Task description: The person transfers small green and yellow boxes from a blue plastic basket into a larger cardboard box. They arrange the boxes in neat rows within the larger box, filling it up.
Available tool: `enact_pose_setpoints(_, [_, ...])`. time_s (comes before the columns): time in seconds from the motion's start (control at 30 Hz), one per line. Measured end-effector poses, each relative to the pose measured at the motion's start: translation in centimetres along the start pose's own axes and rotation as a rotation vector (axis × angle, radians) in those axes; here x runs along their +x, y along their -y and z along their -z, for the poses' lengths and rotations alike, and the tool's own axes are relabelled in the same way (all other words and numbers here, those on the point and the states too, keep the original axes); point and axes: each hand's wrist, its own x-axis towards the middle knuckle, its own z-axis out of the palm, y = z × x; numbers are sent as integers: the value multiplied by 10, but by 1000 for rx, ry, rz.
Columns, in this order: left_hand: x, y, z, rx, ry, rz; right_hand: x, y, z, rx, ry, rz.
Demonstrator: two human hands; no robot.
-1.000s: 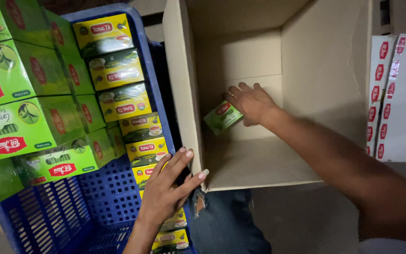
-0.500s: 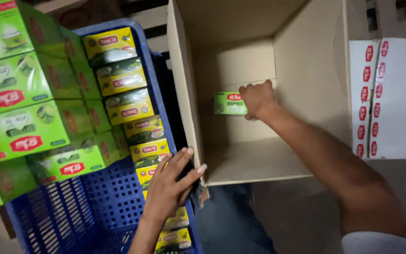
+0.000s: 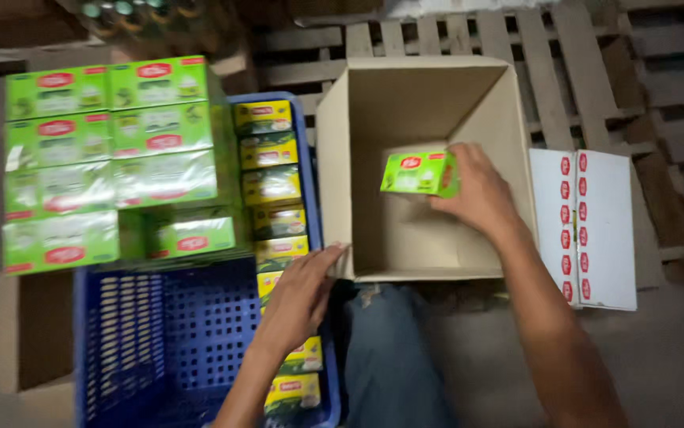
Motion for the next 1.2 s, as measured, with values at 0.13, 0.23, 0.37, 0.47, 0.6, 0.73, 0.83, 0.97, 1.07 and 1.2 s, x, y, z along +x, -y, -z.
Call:
enact_pose_setpoints(0.13, [-17, -12, 2, 146, -141, -26, -55, 68, 40, 303, -301, 49])
enact_pose_setpoints(0.23, [-23, -37, 20, 160, -293, -57, -81, 96, 40, 383, -407, 231])
enact_pose_setpoints(0.37, [-30, -56, 44, 314, -413, -71, -97, 124, 11, 590, -251, 270])
enact_pose_setpoints(0.47, [-33, -63, 60, 446, -442, -70, -96, 141, -18, 708, -78, 318])
enact_pose_setpoints(0.6, [-44, -58, 65, 507, -394, -25, -104, 165, -41, 755, 17, 344])
enact_pose_setpoints(0.73, [-53, -43, 64, 570, -335, -3, -102, 168, -71, 832, 50, 340])
enact_pose_setpoints(0.83, [-57, -26, 54, 602, -338, -3, -102, 172, -90, 865, 54, 325])
enact_pose_setpoints(0.97, [-61, -29, 75, 690, -350, 20, -105, 176, -108, 957, 67, 237])
enact_pose_setpoints(1.07, [-61, -11, 94, 650, -336, 43, -102, 166, -108, 931, 66, 193])
enact_pose_setpoints(1.2, [-58, 26, 111, 704, -386, 108, -104, 170, -106, 832, -32, 227])
